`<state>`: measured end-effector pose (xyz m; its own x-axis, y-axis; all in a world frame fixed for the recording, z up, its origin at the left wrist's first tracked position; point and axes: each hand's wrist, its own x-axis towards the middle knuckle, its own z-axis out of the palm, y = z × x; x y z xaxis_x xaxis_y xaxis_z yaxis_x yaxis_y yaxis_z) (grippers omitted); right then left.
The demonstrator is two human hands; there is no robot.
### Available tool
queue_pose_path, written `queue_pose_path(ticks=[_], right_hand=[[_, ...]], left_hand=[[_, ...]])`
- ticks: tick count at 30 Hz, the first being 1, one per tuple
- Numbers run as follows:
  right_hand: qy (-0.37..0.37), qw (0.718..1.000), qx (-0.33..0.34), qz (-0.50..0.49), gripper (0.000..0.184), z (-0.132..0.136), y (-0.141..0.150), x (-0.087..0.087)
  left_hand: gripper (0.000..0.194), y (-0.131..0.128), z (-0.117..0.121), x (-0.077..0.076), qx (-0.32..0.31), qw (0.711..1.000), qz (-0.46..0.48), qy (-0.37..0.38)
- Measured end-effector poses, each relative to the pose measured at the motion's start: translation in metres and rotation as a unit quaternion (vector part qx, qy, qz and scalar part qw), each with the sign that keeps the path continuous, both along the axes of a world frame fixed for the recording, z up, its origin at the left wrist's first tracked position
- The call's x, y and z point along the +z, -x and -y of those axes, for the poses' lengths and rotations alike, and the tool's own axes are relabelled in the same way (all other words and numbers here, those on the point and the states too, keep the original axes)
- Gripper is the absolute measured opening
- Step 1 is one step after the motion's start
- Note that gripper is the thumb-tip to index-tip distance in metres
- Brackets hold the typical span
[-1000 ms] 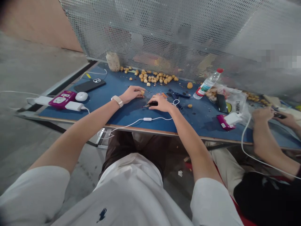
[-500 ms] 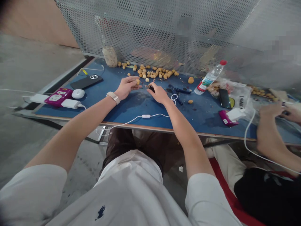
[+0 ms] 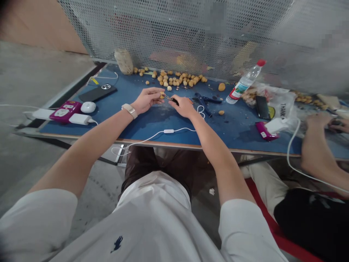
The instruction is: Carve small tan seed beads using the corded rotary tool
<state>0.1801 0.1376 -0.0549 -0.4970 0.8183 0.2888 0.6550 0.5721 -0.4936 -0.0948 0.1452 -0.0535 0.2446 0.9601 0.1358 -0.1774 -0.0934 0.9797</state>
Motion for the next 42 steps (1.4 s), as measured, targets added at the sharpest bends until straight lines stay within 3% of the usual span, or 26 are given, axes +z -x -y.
queue_pose_path(ticks=[11,16,32,37,42], right_hand=[[0.012,1.000,0.010,-0.008,0.067,0.001,0.002,0.000],[0.013,1.000,0.009,-0.005,0.074,0.001,0.004,0.000],[0.010,1.000,0.013,-0.016,0.058,0.002,0.003,0.002],[0.014,1.000,0.015,-0.010,0.058,0.004,0.003,0.004],[0.014,1.000,0.018,-0.008,0.062,0.004,0.003,0.005]], left_hand=[[0.021,-0.003,0.013,0.010,0.004,0.997,0.027,0.069],[0.018,-0.003,0.016,0.011,-0.004,0.997,0.030,0.076],[0.009,0.000,0.016,0.011,-0.036,0.995,0.013,0.097],[0.013,0.000,0.013,0.009,-0.021,0.998,0.006,0.066],[0.007,0.000,0.013,0.008,-0.023,0.996,0.019,0.087]])
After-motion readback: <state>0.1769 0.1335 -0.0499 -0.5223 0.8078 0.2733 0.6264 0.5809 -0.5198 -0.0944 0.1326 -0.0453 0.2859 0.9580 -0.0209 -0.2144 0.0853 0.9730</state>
